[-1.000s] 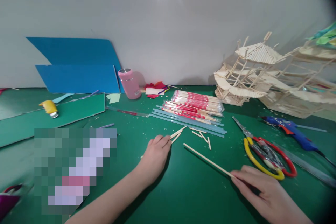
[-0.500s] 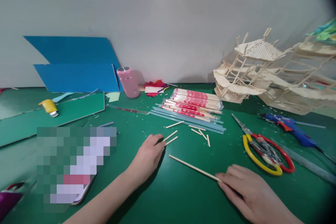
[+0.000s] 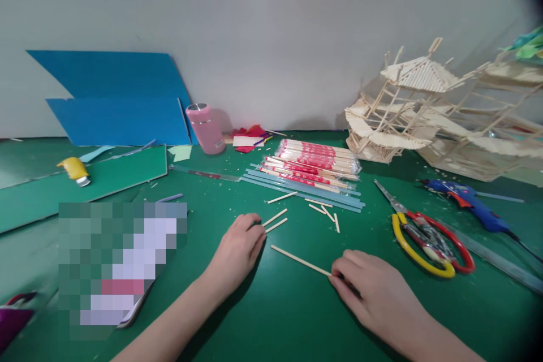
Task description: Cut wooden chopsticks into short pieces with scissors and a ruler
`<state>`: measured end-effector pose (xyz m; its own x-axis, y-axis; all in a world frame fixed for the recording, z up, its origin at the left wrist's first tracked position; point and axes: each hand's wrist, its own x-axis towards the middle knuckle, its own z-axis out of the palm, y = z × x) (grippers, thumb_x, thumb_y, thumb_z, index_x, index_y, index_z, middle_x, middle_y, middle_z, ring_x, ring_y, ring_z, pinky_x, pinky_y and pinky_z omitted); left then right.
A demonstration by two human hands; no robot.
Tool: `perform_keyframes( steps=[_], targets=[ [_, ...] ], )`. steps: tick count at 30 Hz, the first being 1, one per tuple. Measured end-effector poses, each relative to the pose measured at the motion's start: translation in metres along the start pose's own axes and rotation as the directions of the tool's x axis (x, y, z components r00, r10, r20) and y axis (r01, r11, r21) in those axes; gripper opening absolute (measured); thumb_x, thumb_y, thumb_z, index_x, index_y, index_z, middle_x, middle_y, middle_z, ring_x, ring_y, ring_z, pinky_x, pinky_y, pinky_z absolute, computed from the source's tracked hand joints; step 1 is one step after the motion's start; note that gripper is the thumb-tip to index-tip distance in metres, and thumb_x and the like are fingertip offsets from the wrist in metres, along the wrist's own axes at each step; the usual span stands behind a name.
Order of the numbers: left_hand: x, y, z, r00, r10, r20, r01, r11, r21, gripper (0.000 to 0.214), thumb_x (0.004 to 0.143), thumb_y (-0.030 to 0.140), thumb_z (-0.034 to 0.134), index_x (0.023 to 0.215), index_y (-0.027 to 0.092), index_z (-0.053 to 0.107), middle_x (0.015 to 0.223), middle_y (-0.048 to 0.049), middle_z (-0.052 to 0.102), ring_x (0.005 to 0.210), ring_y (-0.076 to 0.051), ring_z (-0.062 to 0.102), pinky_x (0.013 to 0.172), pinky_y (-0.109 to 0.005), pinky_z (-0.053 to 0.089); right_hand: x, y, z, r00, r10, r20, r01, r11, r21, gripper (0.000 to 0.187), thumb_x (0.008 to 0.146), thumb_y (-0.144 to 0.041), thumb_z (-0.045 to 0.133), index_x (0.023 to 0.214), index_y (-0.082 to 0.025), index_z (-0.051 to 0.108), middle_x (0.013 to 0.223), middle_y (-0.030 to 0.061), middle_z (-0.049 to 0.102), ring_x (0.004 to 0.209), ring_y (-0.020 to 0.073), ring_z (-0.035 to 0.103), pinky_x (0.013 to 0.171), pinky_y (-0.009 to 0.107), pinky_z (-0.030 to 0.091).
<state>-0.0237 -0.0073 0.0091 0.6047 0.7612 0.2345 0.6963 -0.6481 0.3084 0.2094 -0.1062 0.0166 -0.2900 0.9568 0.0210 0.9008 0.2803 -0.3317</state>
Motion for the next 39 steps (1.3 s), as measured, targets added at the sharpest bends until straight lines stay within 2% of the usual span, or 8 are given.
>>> perform_keyframes(
  steps=[10, 15, 22, 27, 30, 32, 36, 39],
  targets=[
    [0.0, 0.002, -0.003, 0.996, -0.084, 0.018, 0.084, 0.996, 0.022, 0.019, 0.081, 0.02, 0.039, 0.07, 0.014, 0.053, 0.084, -0.0084, 0.052, 0.078, -0.018, 0.049, 0.069, -0.031, 0.043, 0.014, 0.005, -0.009, 0.995, -0.09, 0.037, 0.09, 0.996, 0.005, 0.016, 0.083, -0.022, 0.04, 0.074, -0.021, 0.053, 0.069, 0.0004, 0.052, 0.065, 0.0141, 0.049, 0.058, 0.026, 0.034],
    [0.0, 0.006, -0.008, 0.995, -0.092, 0.048, 0.088, 0.993, 0.085, 0.018, 0.08, 0.019, 0.038, 0.071, 0.016, 0.054, 0.085, -0.0079, 0.051, 0.078, -0.019, 0.047, 0.069, -0.033, 0.039, 0.017, 0.004, -0.019, 0.999, -0.024, -0.03, 0.028, 0.989, 0.143, 0.015, 0.083, -0.025, 0.042, 0.085, -0.021, 0.057, 0.074, 0.0023, 0.056, 0.067, 0.0146, 0.051, 0.059, 0.025, 0.038],
    [0.004, 0.01, -0.013, 0.989, -0.139, 0.054, 0.126, 0.972, 0.197, 0.017, 0.076, 0.02, 0.042, 0.063, 0.017, 0.053, 0.083, -0.0057, 0.052, 0.08, -0.021, 0.046, 0.067, -0.035, 0.033, 0.03, 0.002, -0.021, 0.992, -0.021, -0.123, 0.049, 0.972, 0.229, 0.018, 0.083, -0.023, 0.039, 0.087, -0.021, 0.056, 0.079, 0.0035, 0.057, 0.069, 0.0149, 0.052, 0.06, 0.025, 0.041],
    [0.005, 0.015, -0.021, 0.991, -0.135, 0.006, 0.133, 0.984, 0.119, 0.014, 0.073, 0.02, 0.045, 0.063, 0.018, 0.054, 0.08, -0.0031, 0.055, 0.079, -0.02, 0.047, 0.066, -0.034, 0.031, 0.037, -0.004, -0.019, 0.97, -0.047, -0.238, 0.106, 0.965, 0.241, 0.022, 0.082, -0.021, 0.041, 0.099, -0.021, 0.055, 0.09, 0.0059, 0.055, 0.081, 0.0168, 0.052, 0.069, 0.028, 0.043],
    [0.007, 0.032, -0.029, 0.994, -0.111, 0.007, 0.111, 0.993, 0.029, 0.012, 0.072, 0.02, 0.046, 0.062, 0.018, 0.054, 0.077, -0.002, 0.057, 0.078, -0.019, 0.048, 0.067, -0.034, 0.031, 0.043, -0.012, -0.023, 0.94, -0.133, -0.315, 0.19, 0.969, 0.159, 0.032, 0.081, -0.026, 0.045, 0.113, -0.022, 0.049, 0.106, 0.0078, 0.05, 0.098, 0.0209, 0.046, 0.081, 0.035, 0.04],
    [0.01, 0.045, -0.034, 0.995, -0.099, 0.009, 0.1, 0.993, -0.065, 0.01, 0.07, 0.018, 0.048, 0.062, 0.018, 0.053, 0.072, -0.0007, 0.057, 0.075, -0.018, 0.05, 0.068, -0.033, 0.033, 0.047, -0.017, -0.027, 0.937, -0.169, -0.306, 0.22, 0.965, 0.142, 0.036, 0.081, -0.031, 0.047, 0.116, -0.023, 0.047, 0.111, 0.0076, 0.048, 0.101, 0.0225, 0.043, 0.084, 0.038, 0.037],
    [0.013, 0.065, -0.038, 0.981, -0.175, 0.082, 0.192, 0.931, -0.31, 0.01, 0.07, 0.017, 0.047, 0.062, 0.018, 0.052, 0.065, 0.001, 0.057, 0.062, -0.013, 0.051, 0.059, -0.025, 0.038, 0.052, -0.017, -0.031, 0.973, -0.125, -0.196, 0.191, 0.911, 0.366, 0.021, 0.085, -0.031, 0.04, 0.096, -0.022, 0.056, 0.085, 0.0026, 0.057, 0.08, 0.0151, 0.051, 0.07, 0.028, 0.04],
    [0.007, 0.07, -0.038, 0.973, -0.172, 0.155, 0.22, 0.899, -0.38, 0.019, 0.079, 0.021, 0.04, 0.07, 0.019, 0.056, 0.062, 0.0014, 0.057, 0.055, -0.011, 0.05, 0.051, -0.021, 0.038, 0.053, -0.007, -0.034, 0.986, -0.091, -0.138, 0.148, 0.857, 0.494, 0.02, 0.086, -0.029, 0.04, 0.083, -0.02, 0.057, 0.075, 0.0001, 0.056, 0.07, 0.0124, 0.05, 0.063, 0.024, 0.039]
  ],
)
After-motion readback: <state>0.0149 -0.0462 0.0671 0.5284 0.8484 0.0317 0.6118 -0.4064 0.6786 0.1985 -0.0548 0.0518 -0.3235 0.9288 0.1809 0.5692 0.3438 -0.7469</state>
